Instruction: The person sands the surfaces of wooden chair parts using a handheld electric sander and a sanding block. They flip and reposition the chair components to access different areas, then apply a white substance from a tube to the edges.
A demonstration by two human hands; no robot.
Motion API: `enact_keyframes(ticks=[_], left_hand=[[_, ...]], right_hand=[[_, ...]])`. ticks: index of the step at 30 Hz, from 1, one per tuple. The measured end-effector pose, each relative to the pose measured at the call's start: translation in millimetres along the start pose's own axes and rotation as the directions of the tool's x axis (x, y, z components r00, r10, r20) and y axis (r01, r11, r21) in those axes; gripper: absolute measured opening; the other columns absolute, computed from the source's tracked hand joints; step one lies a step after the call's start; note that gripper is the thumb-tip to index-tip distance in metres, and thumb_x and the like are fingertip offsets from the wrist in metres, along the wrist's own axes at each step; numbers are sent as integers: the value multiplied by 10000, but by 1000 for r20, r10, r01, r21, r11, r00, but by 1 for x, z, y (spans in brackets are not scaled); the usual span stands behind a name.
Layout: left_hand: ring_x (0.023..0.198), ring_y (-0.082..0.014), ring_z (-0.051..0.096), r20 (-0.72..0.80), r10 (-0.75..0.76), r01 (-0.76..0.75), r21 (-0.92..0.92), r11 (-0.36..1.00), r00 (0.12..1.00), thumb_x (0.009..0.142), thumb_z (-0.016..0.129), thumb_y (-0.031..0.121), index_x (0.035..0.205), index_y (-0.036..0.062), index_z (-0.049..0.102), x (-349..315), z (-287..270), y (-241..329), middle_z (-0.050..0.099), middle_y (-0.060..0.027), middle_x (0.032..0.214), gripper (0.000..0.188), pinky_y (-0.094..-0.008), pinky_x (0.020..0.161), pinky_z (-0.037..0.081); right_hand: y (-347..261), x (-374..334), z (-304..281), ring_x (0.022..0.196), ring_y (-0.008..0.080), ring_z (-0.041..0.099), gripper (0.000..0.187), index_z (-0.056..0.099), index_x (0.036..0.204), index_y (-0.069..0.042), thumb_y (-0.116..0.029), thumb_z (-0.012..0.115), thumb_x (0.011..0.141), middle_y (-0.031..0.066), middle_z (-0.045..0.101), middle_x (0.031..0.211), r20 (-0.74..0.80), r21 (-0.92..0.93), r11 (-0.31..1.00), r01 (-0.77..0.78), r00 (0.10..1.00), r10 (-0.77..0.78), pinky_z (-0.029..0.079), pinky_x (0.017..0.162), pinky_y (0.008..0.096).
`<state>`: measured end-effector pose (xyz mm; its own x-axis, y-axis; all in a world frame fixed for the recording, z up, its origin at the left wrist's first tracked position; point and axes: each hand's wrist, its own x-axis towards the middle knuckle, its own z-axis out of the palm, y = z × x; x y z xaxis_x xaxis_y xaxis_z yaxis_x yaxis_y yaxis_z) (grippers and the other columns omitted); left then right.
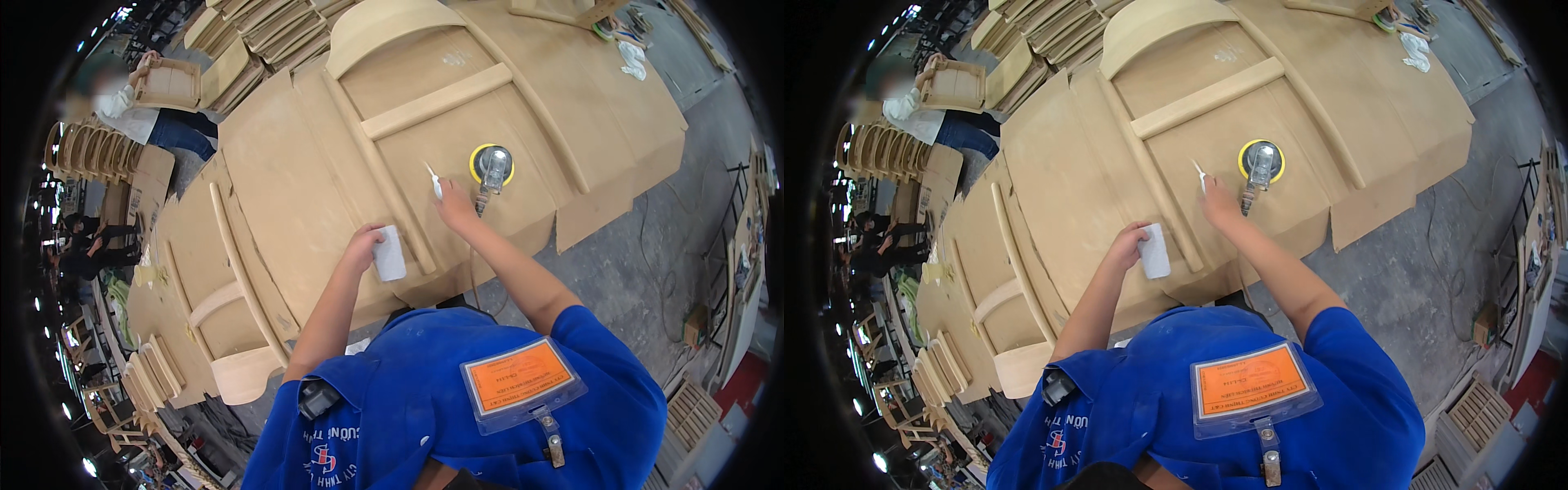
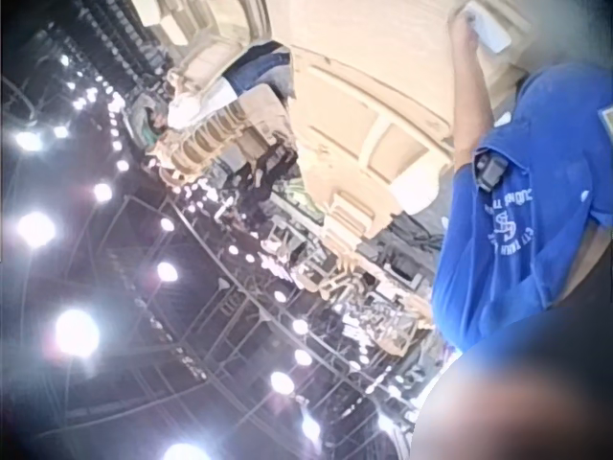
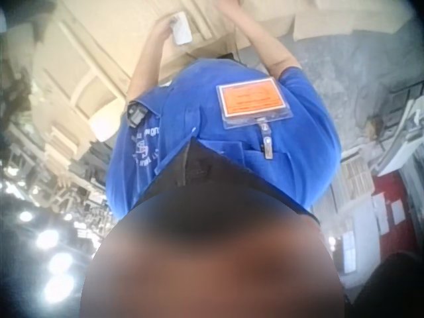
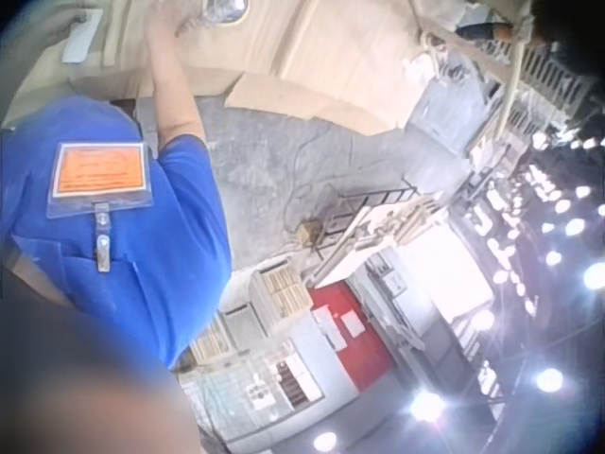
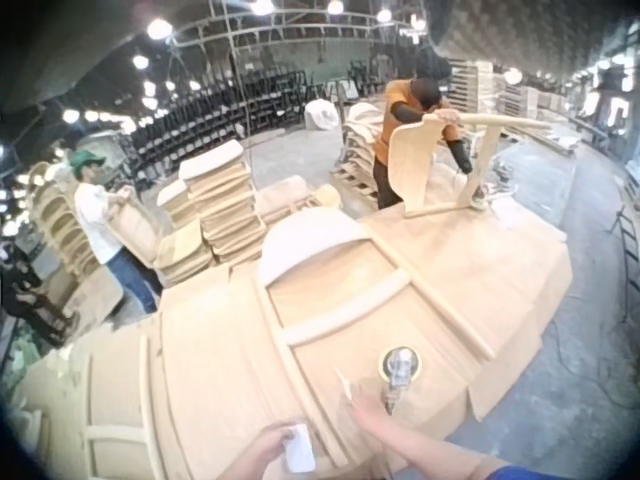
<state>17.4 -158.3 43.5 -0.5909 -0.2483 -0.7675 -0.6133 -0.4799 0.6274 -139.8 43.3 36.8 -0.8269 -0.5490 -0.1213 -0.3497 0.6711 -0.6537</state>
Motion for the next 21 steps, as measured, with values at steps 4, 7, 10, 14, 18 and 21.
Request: enact_keyframes(ticks=[4,7,10,14,18,21], left_hand=[[760,-258,620,-116,-47,51,33,998,992,885,514,347,1159,-39,521,27,31,24,622,-124,813,474,-394,755,513],[825,-318,651,-166,201,-57,619,783,965,828,556,516,1128,-77,527,46,48,36,653,-199,854,666,-397,767,507],[933,-352,646,-125,321,-78,832,550,939,753,659,487,1087,-93,530,49,58,39,641,-266,991,682,-398,800,505],[947,-357,640,-111,342,-85,856,510,933,728,700,376,1086,-86,523,46,66,36,631,-266,1021,610,-403,808,506],[934,-358,640,-195,338,-35,821,570,921,716,704,320,1093,-78,512,50,68,32,635,-259,1004,580,-400,807,507],[905,-358,644,-182,378,-82,806,587,908,725,693,314,1056,-73,529,50,57,38,637,-260,973,535,-403,795,507]], right_hand=[[0,29,19,1022,380,534,400,472,1114,-17,-142,657,782,198,532,1090,16,-226,971,-79,996,85,456,863,452],[10,29,23,1003,375,541,267,519,1041,-33,-103,611,799,197,551,1049,-12,-285,945,-163,986,167,451,858,454],[19,20,21,990,368,552,247,550,1006,-34,-107,624,781,199,574,1016,47,-258,945,-199,975,218,454,852,441],[20,5,10,930,322,618,405,547,1068,-16,-171,689,721,190,616,985,52,-139,970,-197,977,206,502,788,423],[9,-15,-15,862,264,625,438,559,1110,-25,-162,697,717,158,623,952,-44,241,949,-202,975,218,508,746,371],[7,-41,-49,802,248,608,380,565,1095,-22,-146,674,752,143,614,932,-198,444,886,-132,950,241,499,726,351]])
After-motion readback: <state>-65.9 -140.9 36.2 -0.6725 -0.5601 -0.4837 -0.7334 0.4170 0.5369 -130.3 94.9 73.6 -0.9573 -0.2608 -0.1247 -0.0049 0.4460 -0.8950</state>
